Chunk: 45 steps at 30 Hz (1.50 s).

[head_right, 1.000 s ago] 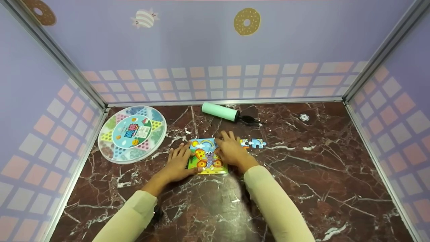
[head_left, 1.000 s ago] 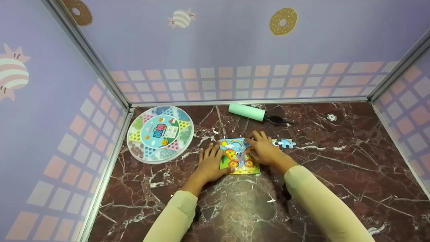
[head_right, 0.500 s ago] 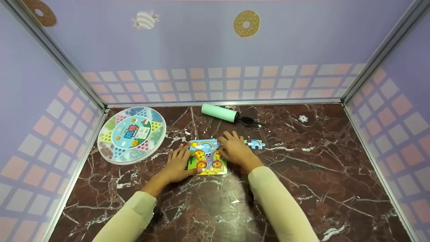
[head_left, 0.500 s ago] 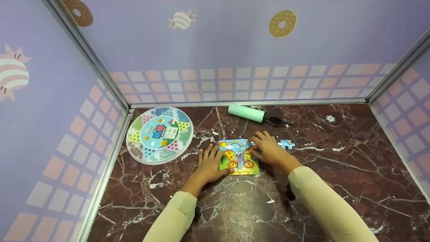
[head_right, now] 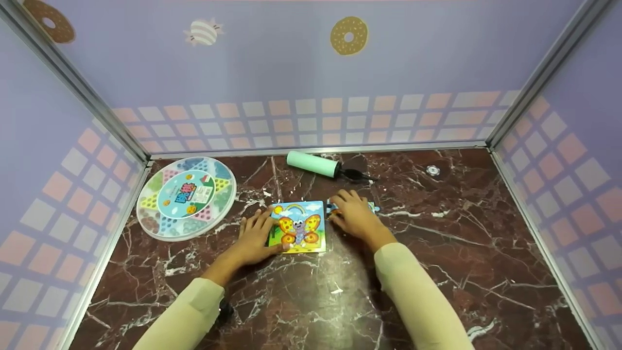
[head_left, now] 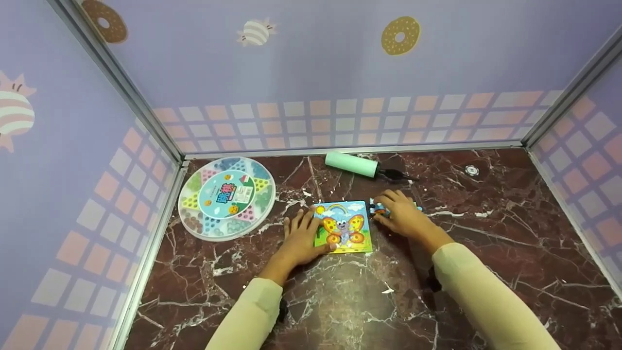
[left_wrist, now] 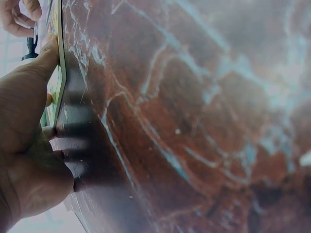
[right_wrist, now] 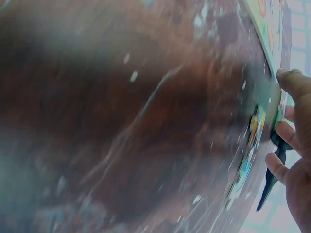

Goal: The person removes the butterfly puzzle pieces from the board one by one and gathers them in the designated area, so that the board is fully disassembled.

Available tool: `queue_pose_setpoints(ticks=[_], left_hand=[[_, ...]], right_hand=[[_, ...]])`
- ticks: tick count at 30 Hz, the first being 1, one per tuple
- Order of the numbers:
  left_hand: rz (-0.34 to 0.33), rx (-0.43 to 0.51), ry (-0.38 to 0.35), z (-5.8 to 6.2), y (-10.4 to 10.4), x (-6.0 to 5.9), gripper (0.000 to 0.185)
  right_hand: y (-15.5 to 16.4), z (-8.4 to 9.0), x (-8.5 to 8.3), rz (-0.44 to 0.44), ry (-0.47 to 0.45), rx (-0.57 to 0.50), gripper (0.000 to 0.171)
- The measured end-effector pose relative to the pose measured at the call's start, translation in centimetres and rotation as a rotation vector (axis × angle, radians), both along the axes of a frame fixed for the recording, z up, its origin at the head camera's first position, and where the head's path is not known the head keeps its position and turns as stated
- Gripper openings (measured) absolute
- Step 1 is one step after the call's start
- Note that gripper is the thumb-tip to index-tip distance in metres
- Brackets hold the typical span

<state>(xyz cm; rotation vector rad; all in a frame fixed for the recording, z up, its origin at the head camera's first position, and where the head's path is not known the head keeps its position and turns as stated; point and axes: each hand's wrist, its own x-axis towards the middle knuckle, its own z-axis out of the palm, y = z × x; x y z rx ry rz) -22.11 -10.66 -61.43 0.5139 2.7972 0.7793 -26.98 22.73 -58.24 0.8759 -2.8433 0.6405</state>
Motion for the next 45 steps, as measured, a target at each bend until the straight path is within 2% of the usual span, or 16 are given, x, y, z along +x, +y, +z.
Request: queue_pose_setpoints(ticks=[3,6,10,14,21,27,31,38,45], left_hand=[[0.001,-0.002,-0.011,0.7,0.1,0.2,0.073],[0.004,-0.005,-0.015,0.8,0.1,0.3,0.071],[0.015,0.004,-0.006,-0.2,0.0,0.0,0.072],[0.017,0.022,0.008,-0.7,0.0,-0.2,0.074],[-0.013,-0.004,-0.001,1.3,0.0,0.3,0.071],[-0.007,-0.017,-0.009,2.0,0.2,0.5,0.065],[-0.001,-0.027,-0.007,1.8,0.2,0.5,0.066],[0.008,-0.002,-0.011,0.4,-0.1,0.3,0.068],[-0.003,0.017,-0.008,1.4,0.2,0.5,0.066]], right_hand=[[1.1,0.1,0.1,-0.024,0.007,0.009,0.040],[2.2,0.2,0.2,-0.045,0.002,0.004,0.040],[3.6,0.4,0.4,-0.075,-0.018,0.005,0.041],[4.9,0.4,0.7,-0.096,-0.036,0.010,0.042],[6.6,0.3,1.2,-0.129,-0.017,-0.001,0.043],[7.9,0.0,1.6,-0.160,-0.041,-0.020,0.042],[8.7,-0.1,1.9,-0.171,-0.042,-0.041,0.044],[10.1,-0.4,2.1,-0.199,-0.028,-0.028,0.045],[11.2,-0.7,2.2,-0.208,-0.037,-0.015,0.043]])
